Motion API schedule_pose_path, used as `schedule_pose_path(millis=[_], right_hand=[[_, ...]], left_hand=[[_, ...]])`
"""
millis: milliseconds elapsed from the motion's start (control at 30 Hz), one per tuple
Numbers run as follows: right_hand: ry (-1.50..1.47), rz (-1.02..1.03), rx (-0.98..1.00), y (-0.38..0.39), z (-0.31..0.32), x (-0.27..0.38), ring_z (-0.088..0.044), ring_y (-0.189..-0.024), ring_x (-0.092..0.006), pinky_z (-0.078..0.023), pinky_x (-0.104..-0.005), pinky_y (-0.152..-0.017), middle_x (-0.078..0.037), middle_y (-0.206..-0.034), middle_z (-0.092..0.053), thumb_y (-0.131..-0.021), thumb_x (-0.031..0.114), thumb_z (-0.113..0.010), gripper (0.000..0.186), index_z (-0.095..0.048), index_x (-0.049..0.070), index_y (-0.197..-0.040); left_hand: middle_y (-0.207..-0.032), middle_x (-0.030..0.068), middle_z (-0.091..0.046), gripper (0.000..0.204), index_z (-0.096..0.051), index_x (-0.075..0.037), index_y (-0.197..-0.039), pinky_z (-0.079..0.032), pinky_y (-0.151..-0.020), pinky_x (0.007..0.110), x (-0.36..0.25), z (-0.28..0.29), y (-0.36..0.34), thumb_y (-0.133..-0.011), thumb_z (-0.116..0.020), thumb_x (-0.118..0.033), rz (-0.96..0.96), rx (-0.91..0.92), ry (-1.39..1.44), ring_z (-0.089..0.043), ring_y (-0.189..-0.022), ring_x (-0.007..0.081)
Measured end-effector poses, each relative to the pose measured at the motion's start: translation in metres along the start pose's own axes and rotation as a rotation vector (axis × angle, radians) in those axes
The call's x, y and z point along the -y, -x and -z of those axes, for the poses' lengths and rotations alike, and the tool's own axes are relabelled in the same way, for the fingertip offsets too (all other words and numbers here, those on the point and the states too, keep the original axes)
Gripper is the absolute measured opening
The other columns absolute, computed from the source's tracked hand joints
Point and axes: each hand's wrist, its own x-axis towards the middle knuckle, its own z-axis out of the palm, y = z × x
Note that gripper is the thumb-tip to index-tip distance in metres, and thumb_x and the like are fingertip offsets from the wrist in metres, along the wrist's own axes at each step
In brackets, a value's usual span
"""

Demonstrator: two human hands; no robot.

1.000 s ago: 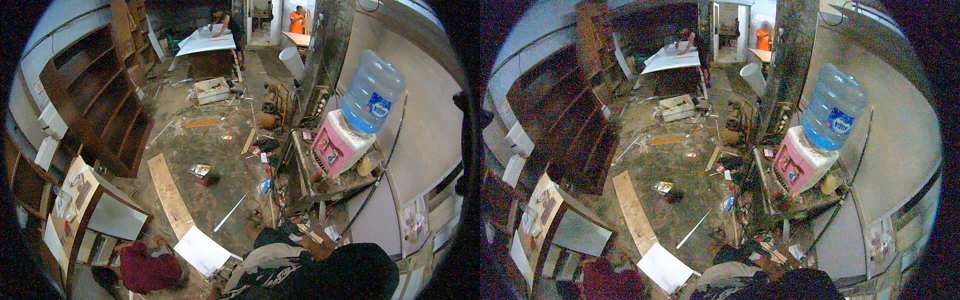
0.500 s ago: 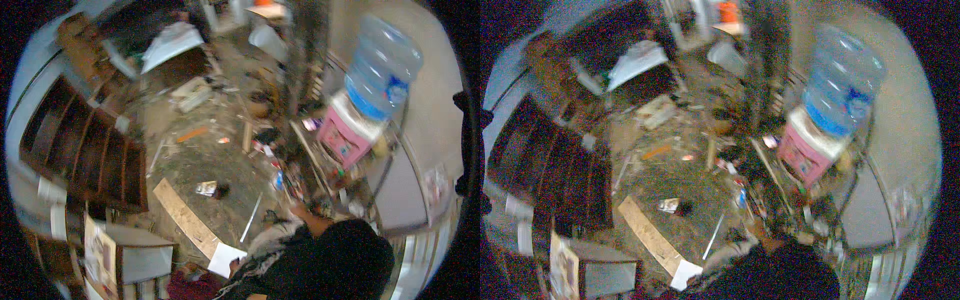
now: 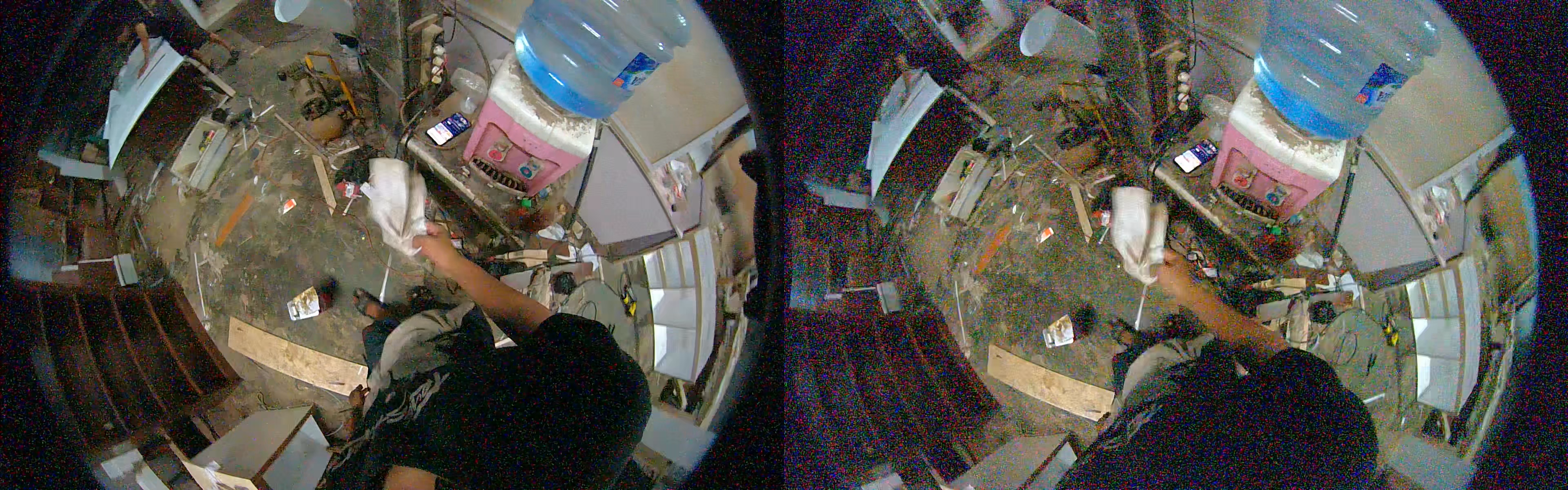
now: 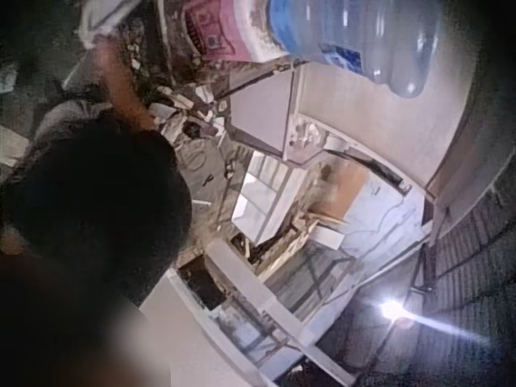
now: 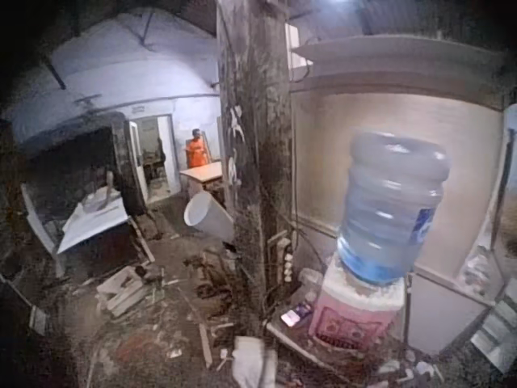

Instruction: The person wipes a white panel with a cloth, then positions and smooths a large white vinyl sheet onto the panel. Another person cuts the vinyl while the person holds and adjusts the sheet to fit the surface.

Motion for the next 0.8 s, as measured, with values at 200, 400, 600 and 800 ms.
schedule_pose_path(millis=[200,400,600,800], right_hand=[[0.277,-0.32,0.257,0.023,-0.119,0.012,-0.066,-0.082,-0.0164,-0.052,-0.0317,-0.077,-0.004,-0.094,-0.072,-0.078,0.006,-0.07,0.032,-0.068,0.002,-0.109],[-0.523,-0.496,0.786,-0.01,-0.233,0.105,-0.067,-0.116,-0.0311,-0.052,-0.0431,-0.104,-0.017,-0.126,-0.07,-0.088,0.025,-0.06,0.053,-0.061,-0.003,-0.133],[-0.312,-0.551,0.501,-0.06,-0.256,0.088,-0.05,-0.139,-0.0379,-0.039,-0.0552,-0.116,-0.016,-0.153,-0.051,-0.086,0.042,-0.065,0.082,-0.043,0.0,-0.152],[0.316,-0.265,0.958,-0.089,-0.288,0.015,-0.035,-0.148,-0.0366,-0.024,-0.0612,-0.121,-0.01,-0.161,-0.039,-0.091,0.056,-0.057,0.079,-0.042,0.011,-0.153]], left_hand=[[-0.137,0.0053,-0.06,0.046,-0.056,-0.016,-0.139,-0.054,-0.089,0.047,-0.093,0.001,-0.067,-0.106,-0.05,-0.048,-0.162,0.059,-0.046,-0.06,-0.115,0.0284],[-0.132,0.0035,-0.064,0.047,-0.058,-0.015,-0.137,-0.055,-0.087,0.043,-0.252,0.007,-0.101,-0.105,-0.052,-0.049,-0.477,0.089,0.145,-0.063,-0.11,0.0227],[-0.127,0.0018,-0.067,0.048,-0.059,-0.015,-0.136,-0.055,-0.086,0.04,-0.365,0.01,-0.139,-0.105,-0.053,-0.051,-0.524,0.322,0.485,-0.066,-0.105,0.017],[-0.12,0.0039,-0.07,0.046,-0.061,-0.016,-0.135,-0.054,-0.088,0.041,-0.412,-0.074,-0.247,-0.102,-0.061,-0.048,-0.501,0.728,1.118,-0.067,-0.103,0.0226]])
